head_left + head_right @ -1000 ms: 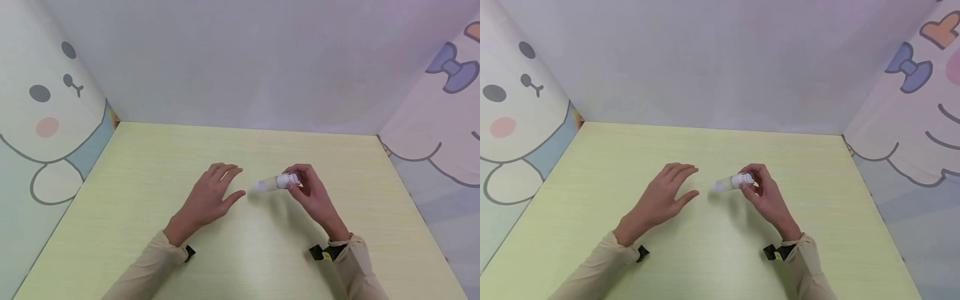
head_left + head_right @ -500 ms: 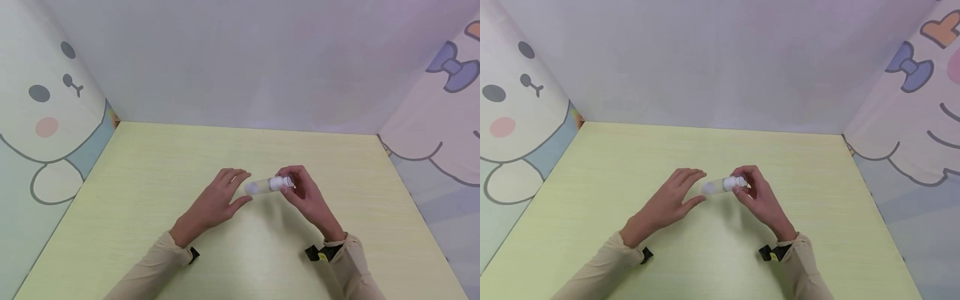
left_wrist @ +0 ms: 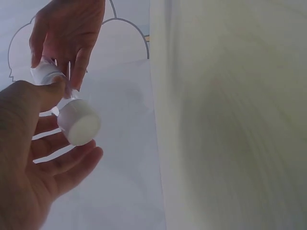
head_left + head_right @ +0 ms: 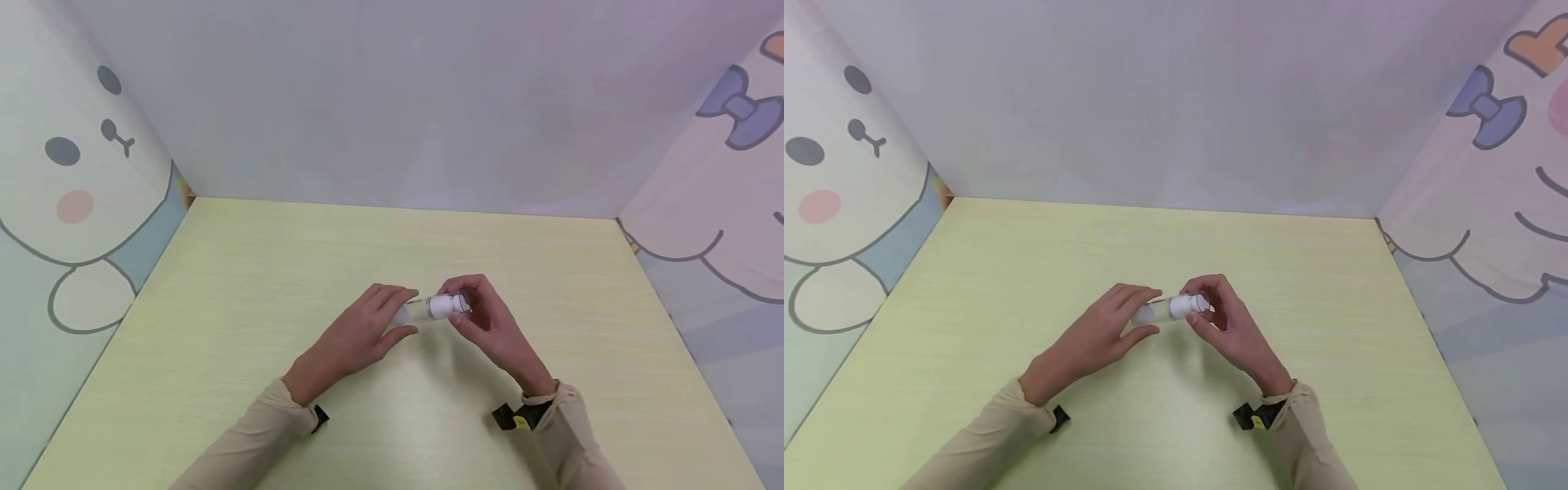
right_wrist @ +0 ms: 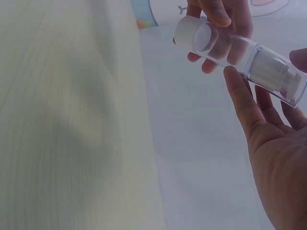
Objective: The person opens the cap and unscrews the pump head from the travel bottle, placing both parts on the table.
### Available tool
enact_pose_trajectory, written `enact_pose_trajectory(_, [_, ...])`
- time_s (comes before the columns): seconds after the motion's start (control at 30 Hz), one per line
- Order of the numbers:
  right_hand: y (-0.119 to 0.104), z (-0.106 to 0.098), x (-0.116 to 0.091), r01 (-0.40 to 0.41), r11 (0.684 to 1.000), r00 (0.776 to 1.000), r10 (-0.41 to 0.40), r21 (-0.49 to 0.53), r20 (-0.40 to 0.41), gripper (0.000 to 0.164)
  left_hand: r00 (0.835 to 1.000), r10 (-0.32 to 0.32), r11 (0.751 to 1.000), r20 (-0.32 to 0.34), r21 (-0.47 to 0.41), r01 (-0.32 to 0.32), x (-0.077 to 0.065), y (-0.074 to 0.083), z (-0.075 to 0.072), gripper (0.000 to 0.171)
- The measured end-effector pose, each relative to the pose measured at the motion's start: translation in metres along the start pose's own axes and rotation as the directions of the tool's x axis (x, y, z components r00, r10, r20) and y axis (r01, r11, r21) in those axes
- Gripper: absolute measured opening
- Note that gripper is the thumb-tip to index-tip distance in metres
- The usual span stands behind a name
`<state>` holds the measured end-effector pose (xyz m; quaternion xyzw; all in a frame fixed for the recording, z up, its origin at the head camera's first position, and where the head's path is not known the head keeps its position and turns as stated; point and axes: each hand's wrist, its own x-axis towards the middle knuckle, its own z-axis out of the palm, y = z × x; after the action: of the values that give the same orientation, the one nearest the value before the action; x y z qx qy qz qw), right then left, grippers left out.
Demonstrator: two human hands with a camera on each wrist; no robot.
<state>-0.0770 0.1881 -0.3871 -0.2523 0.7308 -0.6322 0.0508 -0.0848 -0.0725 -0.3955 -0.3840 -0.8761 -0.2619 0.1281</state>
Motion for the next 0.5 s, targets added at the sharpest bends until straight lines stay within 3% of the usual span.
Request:
enact_pose_trajectory(0.27, [0.0000, 0.0069, -0.0008, -0.015, 1.000, 1.000, 0.016, 0.023, -0.011, 0.040, 0.998, 0.061, 0.997, -0.025, 0.045, -0.059, -0.0003, 0.0004, -0.0002, 0.044])
enact_pose_trajectory(0.5, [0.0019, 0.0100, -0.0017, -0.005, 0.998, 1.000, 0.007, 0.055, -0.030, 0.043, 0.997, 0.068, 0.996, -0.045, 0.056, -0.065, -0.0014, 0.0010, -0.0007, 0.042])
